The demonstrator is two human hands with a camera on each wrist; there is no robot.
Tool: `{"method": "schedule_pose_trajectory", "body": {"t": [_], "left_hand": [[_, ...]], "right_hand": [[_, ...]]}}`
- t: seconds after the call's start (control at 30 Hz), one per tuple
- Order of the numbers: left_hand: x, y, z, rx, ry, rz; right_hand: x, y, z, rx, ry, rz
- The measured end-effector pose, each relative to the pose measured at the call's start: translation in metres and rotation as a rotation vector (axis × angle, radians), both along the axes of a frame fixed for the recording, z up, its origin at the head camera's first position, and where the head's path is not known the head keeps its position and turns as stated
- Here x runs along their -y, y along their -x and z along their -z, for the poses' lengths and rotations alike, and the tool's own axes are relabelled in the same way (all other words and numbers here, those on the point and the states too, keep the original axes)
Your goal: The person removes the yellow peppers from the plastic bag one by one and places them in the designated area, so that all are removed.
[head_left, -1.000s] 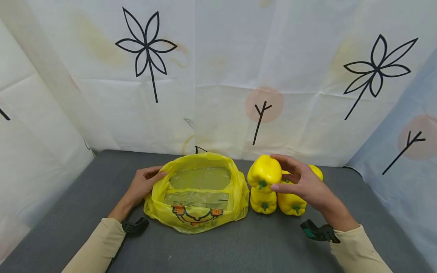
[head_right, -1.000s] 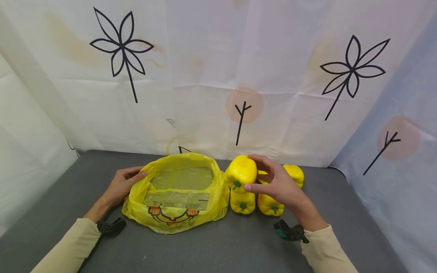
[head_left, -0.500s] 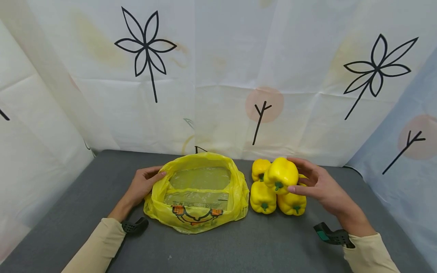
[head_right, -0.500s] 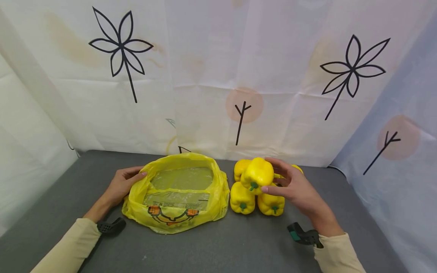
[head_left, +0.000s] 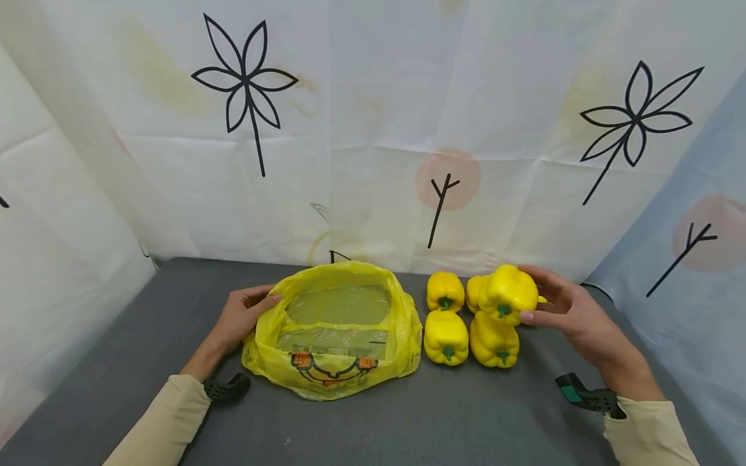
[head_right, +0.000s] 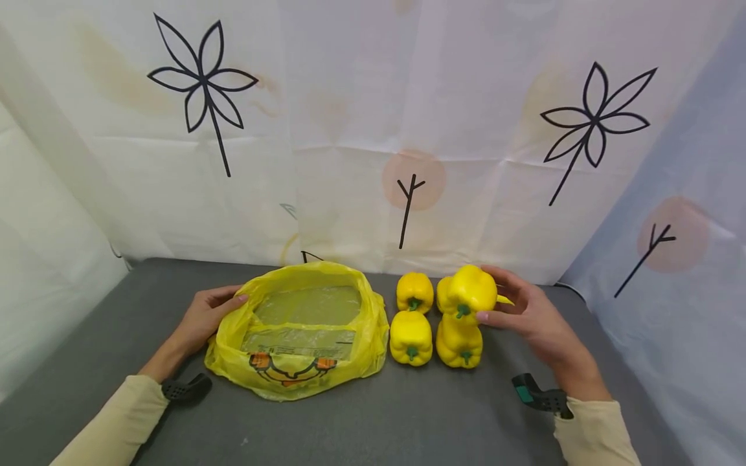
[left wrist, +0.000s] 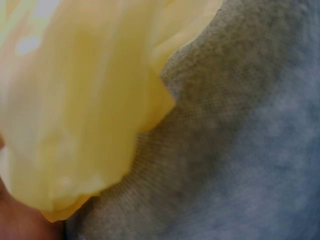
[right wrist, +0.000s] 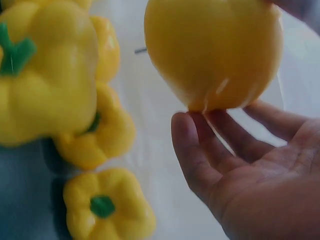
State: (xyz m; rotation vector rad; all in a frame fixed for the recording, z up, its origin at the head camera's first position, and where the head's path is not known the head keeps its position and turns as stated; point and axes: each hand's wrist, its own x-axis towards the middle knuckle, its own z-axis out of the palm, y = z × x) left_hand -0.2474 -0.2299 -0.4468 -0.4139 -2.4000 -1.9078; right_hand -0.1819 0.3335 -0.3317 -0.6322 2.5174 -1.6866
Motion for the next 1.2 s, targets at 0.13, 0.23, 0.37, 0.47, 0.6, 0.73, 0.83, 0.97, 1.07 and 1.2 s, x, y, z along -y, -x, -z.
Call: {"method": "schedule_pose_trajectory", "body": {"t": [0.13, 0.23, 0.37, 0.47, 0.6, 0.73, 0.83, 0.97, 1.07, 1.2], "left_hand": [[0.001, 0.0, 0.0, -0.002, -0.004, 0.006], [0.001, -0.001, 0.0, -0.003, -0.012, 0.009], [0.002, -0.001, -0.001, -0.004, -0.017, 0.011], [0.002, -0.001, -0.001, -0.003, -0.016, 0.014], [0.002, -0.001, -0.002, -0.002, -0.018, 0.017], [0.001, -0.002, -0.002, 0.0, -0.023, 0.02], [0.0, -0.002, -0.002, 0.0, -0.023, 0.02], [0.001, -0.001, -0.002, 0.002, -0.022, 0.017], [0.002, -0.001, -0.001, 0.002, -0.024, 0.02], [0.002, -0.001, -0.001, 0.0, -0.026, 0.026]], "right_hand": [[-0.014, 0.003, 0.003, -0.025, 0.036, -0.026], [-0.026, 0.005, 0.005, -0.046, 0.058, -0.058], [-0.04, 0.007, 0.009, -0.067, 0.059, -0.084], [-0.05, 0.007, 0.013, -0.058, 0.026, -0.068], [-0.064, 0.006, 0.018, -0.027, -0.033, -0.044], [-0.075, 0.006, 0.021, 0.005, -0.073, -0.063], [-0.081, 0.005, 0.023, 0.036, -0.086, -0.094], [-0.085, 0.006, 0.025, 0.109, -0.076, -0.149], [-0.087, 0.007, 0.027, 0.168, -0.067, -0.176], [-0.087, 0.007, 0.03, 0.211, -0.067, -0.183]]}}
